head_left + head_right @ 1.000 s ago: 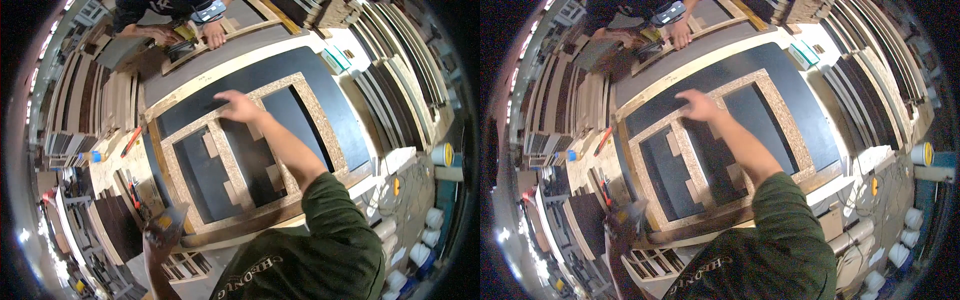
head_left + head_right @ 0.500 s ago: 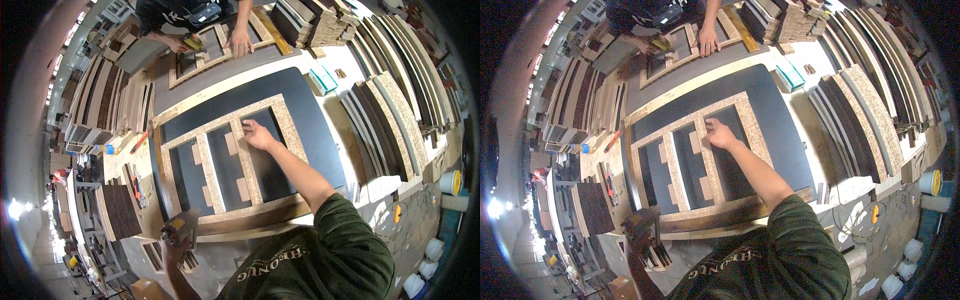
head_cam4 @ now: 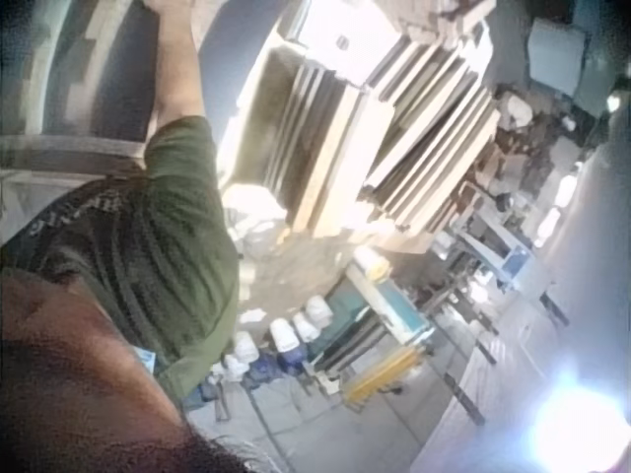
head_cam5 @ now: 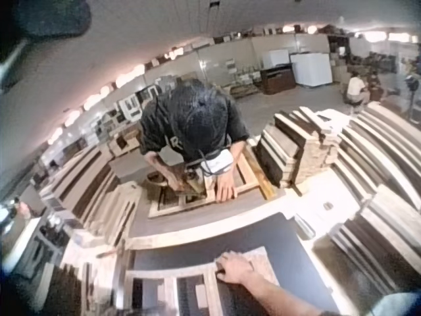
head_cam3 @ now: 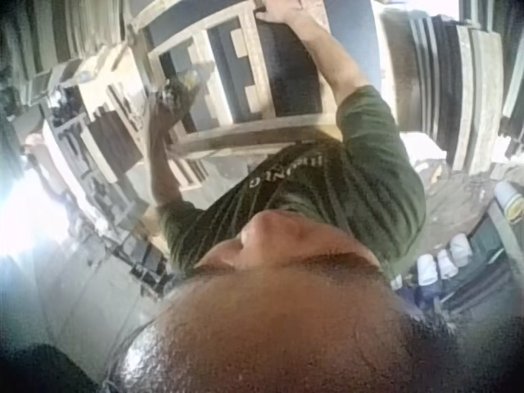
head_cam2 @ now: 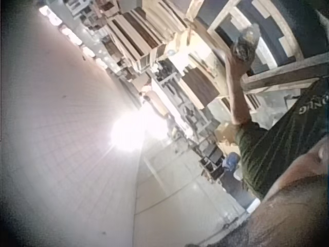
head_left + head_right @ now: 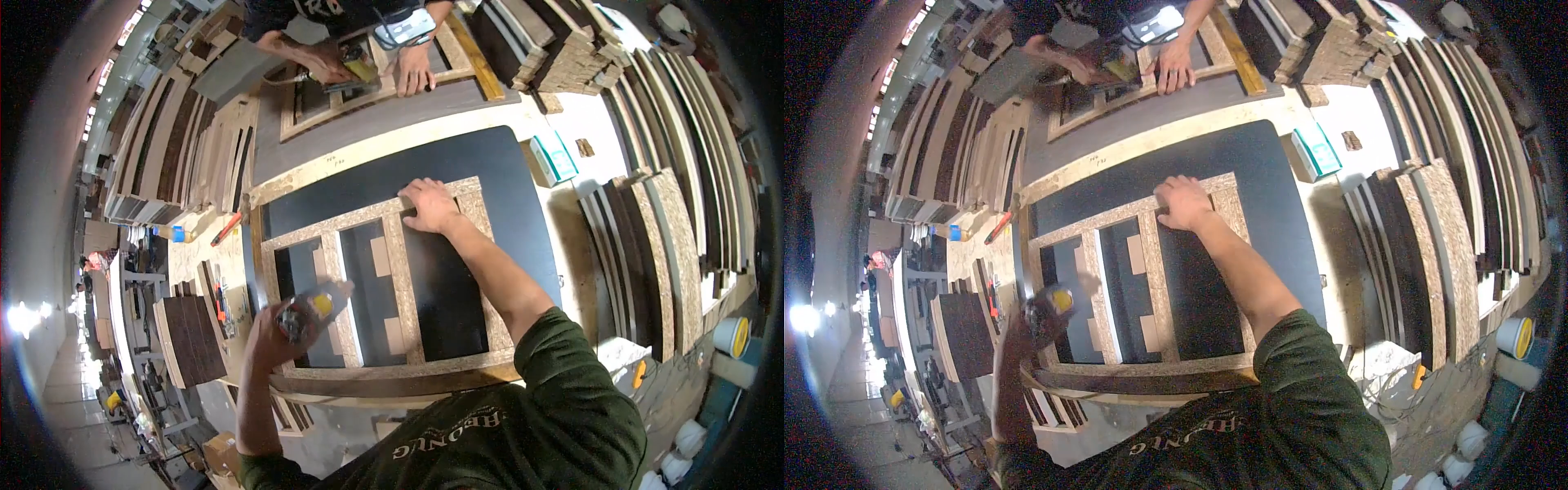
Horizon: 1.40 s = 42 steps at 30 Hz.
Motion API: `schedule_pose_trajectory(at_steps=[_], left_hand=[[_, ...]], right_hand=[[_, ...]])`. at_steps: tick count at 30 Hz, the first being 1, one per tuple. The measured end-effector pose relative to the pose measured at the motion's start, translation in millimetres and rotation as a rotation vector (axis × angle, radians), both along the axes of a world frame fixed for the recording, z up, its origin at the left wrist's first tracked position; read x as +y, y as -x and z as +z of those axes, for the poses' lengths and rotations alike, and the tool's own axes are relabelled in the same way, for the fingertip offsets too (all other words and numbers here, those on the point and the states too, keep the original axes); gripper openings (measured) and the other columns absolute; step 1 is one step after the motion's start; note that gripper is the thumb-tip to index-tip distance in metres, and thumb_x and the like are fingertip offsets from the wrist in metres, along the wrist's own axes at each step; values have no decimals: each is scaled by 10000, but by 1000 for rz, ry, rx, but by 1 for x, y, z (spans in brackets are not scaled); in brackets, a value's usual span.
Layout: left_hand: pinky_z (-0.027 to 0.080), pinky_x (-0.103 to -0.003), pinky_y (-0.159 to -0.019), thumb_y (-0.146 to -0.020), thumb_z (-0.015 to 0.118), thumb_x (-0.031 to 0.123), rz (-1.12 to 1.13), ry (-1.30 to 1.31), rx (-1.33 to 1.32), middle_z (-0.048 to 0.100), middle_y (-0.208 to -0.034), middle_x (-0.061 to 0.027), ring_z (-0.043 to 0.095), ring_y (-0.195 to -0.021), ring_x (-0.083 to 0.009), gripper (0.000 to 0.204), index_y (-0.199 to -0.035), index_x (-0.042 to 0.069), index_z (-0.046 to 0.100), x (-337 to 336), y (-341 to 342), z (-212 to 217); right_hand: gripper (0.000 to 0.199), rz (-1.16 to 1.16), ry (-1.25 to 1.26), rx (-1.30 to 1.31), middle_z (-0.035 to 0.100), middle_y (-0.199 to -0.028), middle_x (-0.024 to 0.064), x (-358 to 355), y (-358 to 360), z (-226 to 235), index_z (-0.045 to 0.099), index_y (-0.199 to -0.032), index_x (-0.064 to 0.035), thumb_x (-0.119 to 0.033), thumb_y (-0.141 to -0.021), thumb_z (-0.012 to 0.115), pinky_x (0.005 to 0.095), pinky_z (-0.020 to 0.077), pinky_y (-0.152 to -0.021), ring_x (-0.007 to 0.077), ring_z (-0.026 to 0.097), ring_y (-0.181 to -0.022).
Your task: Assembling wooden furniture frames using a pneumatic nail gun and wood pieces.
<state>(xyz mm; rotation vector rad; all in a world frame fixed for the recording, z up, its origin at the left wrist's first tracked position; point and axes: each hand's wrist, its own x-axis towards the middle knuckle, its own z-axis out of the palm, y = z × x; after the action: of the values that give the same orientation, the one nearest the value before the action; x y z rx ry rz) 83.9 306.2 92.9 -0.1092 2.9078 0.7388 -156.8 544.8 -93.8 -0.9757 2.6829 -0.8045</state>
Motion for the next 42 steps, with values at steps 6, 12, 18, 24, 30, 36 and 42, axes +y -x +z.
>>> schedule_pose_trajectory(at_steps=[6,12,18,24,30,36,42], left_hand=[[523,-401,-694,-609,808,240,-133,48,14,669,-912,-158,656,-830,-329,510,-1035,30,620,-11,107,-32],[520,-398,-668,-593,822,179,-220,116,155,662,-874,-182,658,-801,-331,433,-931,15,607,-34,159,-101],[515,-366,-569,-598,802,143,-289,-44,104,656,-702,-167,669,-663,-310,307,-779,-10,608,-22,183,-116],[508,-350,-571,-619,764,144,-208,-109,-12,658,-686,-152,663,-626,-234,261,-767,-17,623,-13,188,-107],[501,-345,-563,-629,747,152,-164,-97,-158,656,-690,-147,634,-613,-164,283,-818,-27,637,-10,193,-101],[508,-346,-582,-637,752,177,-133,-115,-188,663,-703,-135,627,-641,-151,309,-829,-35,635,-17,193,-108],[516,-350,-617,-636,752,191,-130,-65,-212,671,-740,-157,662,-693,-221,319,-843,-25,641,-11,193,-105]], right_hand=[[440,-177,78,85,571,-1030,57,-8,-1,-2,623,-1003,-135,-292,-608,738,403,405,-897,247,522,-1042],[424,-194,101,68,560,-972,53,-12,-1,1,615,-950,-140,-275,-577,767,380,410,-842,241,528,-987],[419,-227,91,84,538,-945,57,-10,0,-5,600,-926,-147,-286,-562,753,377,410,-797,243,524,-958],[417,-236,12,69,537,-954,70,-13,-2,-2,600,-934,-144,-298,-574,743,379,413,-836,247,521,-984],[399,-245,45,76,537,-949,78,-13,-2,-4,599,-936,-130,-270,-582,718,384,415,-838,255,520,-981],[423,-228,35,67,545,-961,72,-13,-1,0,602,-955,-122,-281,-580,717,370,412,-836,248,519,-983],[407,-225,22,45,539,-961,80,-12,-2,0,602,-943,-127,-277,-582,717,374,413,-843,254,519,-987]])
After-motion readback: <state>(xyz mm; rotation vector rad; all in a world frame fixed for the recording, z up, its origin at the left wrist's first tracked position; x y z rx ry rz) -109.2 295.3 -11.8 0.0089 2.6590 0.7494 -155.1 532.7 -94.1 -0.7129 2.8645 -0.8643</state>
